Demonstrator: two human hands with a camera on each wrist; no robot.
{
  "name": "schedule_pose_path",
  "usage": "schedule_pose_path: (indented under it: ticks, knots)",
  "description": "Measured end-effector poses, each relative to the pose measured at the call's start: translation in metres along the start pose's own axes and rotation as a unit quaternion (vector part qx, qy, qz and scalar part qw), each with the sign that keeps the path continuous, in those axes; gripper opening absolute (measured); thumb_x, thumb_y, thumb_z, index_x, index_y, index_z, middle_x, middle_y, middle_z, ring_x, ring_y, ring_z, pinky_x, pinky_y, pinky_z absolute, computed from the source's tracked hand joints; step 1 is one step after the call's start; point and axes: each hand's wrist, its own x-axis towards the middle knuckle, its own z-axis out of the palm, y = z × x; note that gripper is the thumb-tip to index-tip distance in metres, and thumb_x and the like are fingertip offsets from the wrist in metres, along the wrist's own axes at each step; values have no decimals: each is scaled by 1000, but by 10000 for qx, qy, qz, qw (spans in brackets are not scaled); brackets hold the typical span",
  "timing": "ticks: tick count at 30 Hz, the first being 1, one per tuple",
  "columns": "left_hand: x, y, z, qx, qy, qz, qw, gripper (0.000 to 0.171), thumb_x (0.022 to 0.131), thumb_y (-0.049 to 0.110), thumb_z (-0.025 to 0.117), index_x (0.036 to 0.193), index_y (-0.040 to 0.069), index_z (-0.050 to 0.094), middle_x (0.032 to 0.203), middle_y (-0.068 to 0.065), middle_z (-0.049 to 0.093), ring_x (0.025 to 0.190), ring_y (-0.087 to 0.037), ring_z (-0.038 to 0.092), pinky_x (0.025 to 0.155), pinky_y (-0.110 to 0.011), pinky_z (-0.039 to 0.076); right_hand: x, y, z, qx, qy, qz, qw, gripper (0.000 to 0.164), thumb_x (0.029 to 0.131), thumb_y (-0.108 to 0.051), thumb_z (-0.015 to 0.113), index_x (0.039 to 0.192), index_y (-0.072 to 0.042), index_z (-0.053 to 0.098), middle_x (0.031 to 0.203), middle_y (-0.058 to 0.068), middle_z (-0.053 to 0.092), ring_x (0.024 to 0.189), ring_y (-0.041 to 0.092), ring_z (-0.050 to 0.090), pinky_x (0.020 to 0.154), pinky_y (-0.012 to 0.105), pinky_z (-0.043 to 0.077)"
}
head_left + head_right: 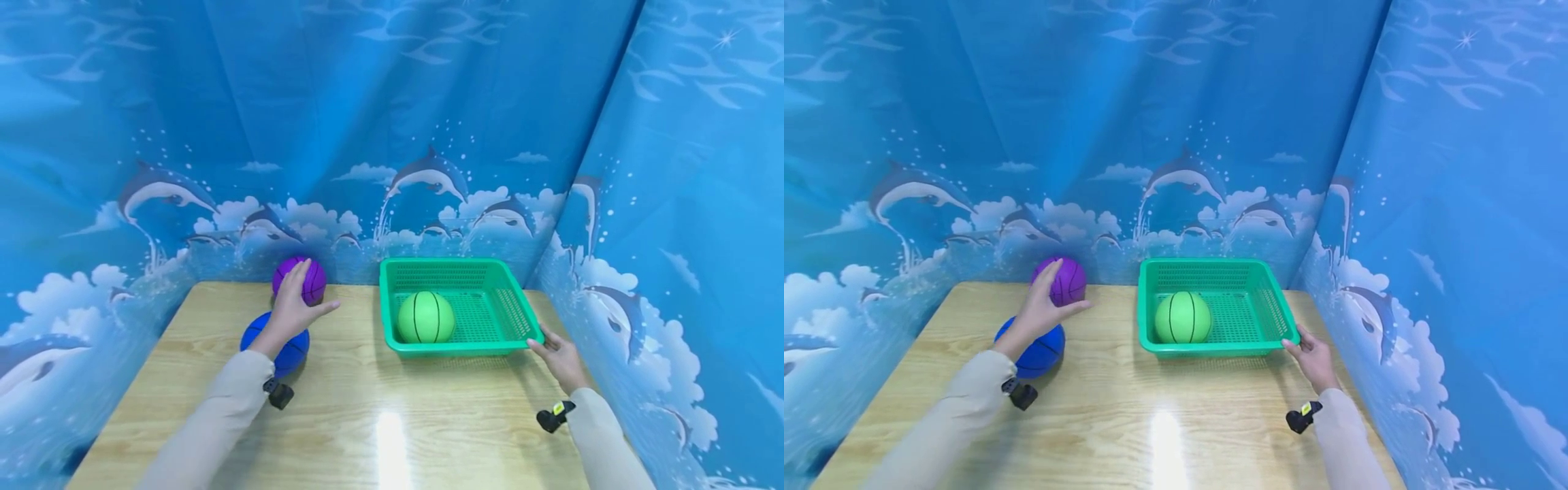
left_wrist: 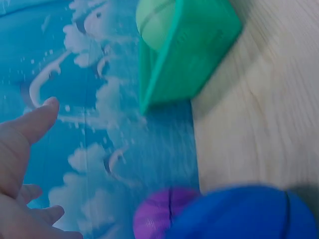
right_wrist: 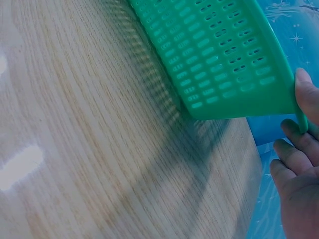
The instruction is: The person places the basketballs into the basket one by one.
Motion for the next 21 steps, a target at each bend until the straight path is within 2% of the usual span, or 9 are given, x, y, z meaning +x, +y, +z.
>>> schedule_pose_path:
  ticks: [5, 11, 18, 21]
  knots:
    - [-16, -27, -17, 182, 106, -173, 9996, 104, 79, 38, 78, 154, 6, 13, 157, -25, 12, 143, -46, 9, 109, -67, 20, 1, 2, -1, 51, -33, 37, 10000, 78, 94, -40, 58, 153, -7, 18, 155, 24, 19, 138, 42, 29, 108, 50, 33]
    - [-38, -53, -30, 278, -91, -654, 9974, 107, 81, 41, 75, 154, 4, 6, 157, -26, 5, 142, -49, 6, 107, -71, 17, 1, 2, -2, 131, -54, 22, 9999, 78, 95, -38, 58, 153, -6, 17, 155, 24, 17, 139, 42, 27, 108, 51, 33]
    - [-55, -80, -28, 319, -233, -642, 9972, 114, 77, 47, 77, 154, 4, 4, 157, -28, 4, 140, -52, 6, 104, -74, 17, 1, 3, -3, 177, -22, 42, 9998, 78, 95, -39, 58, 152, -5, 17, 156, 23, 17, 139, 40, 26, 107, 49, 34]
    - [-62, -89, -26, 151, -301, -820, 9961, 116, 76, 47, 78, 154, 3, 4, 156, -30, 6, 139, -54, 9, 104, -73, 19, 1, 3, -2, 169, -40, 46, 9998, 78, 95, -39, 58, 152, -5, 17, 155, 24, 17, 139, 41, 27, 108, 50, 34]
